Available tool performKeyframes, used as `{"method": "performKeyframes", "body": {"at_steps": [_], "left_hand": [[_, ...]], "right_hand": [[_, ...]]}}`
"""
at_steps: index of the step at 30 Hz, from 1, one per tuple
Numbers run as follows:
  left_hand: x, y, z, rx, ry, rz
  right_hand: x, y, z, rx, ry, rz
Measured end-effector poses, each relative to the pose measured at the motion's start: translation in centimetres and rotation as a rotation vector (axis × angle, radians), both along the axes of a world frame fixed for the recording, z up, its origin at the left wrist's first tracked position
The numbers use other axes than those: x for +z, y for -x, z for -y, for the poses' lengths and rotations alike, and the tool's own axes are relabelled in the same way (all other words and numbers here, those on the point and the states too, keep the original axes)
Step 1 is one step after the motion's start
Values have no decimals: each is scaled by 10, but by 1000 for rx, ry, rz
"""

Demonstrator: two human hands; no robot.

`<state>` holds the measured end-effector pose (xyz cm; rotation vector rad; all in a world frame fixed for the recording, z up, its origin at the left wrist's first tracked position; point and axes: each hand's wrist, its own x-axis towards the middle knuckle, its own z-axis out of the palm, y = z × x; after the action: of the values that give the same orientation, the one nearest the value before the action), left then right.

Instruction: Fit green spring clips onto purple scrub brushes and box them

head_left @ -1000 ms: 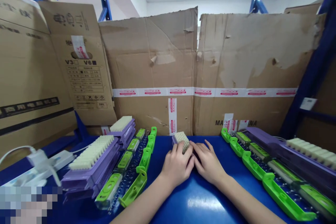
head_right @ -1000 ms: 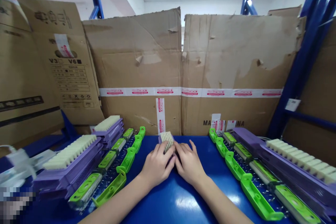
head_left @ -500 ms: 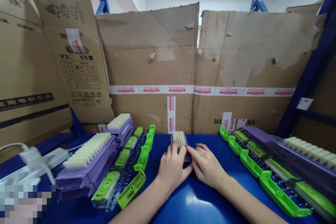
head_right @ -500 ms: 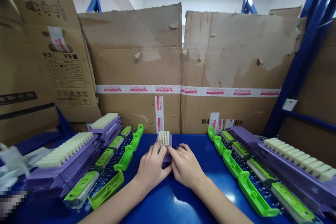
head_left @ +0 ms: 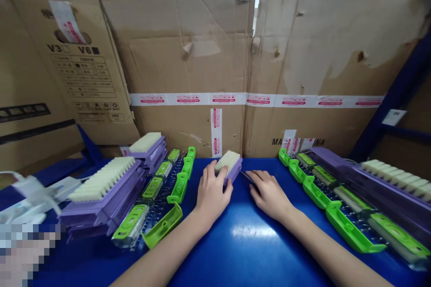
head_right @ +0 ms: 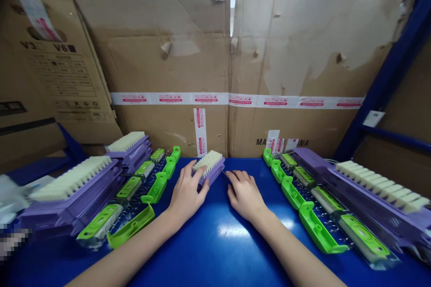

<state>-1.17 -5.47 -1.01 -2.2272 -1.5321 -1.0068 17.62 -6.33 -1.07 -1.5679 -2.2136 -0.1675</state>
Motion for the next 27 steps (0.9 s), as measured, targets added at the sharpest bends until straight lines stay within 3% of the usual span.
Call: {"method": "performKeyframes", "body": {"at_steps": [5,11,21,27], "left_hand": [[0,0,2,56,50,-22],[-1,-1,6,68,62,-115],[0,0,8,77,54,-146],[-1,0,8,89,15,-142]], "right_hand": [[0,3,2,-70,75,46],[0,2,2,-56,105,70],[-1,3,9,-7,54,110],[1,3,8,-70,68,95]]}}
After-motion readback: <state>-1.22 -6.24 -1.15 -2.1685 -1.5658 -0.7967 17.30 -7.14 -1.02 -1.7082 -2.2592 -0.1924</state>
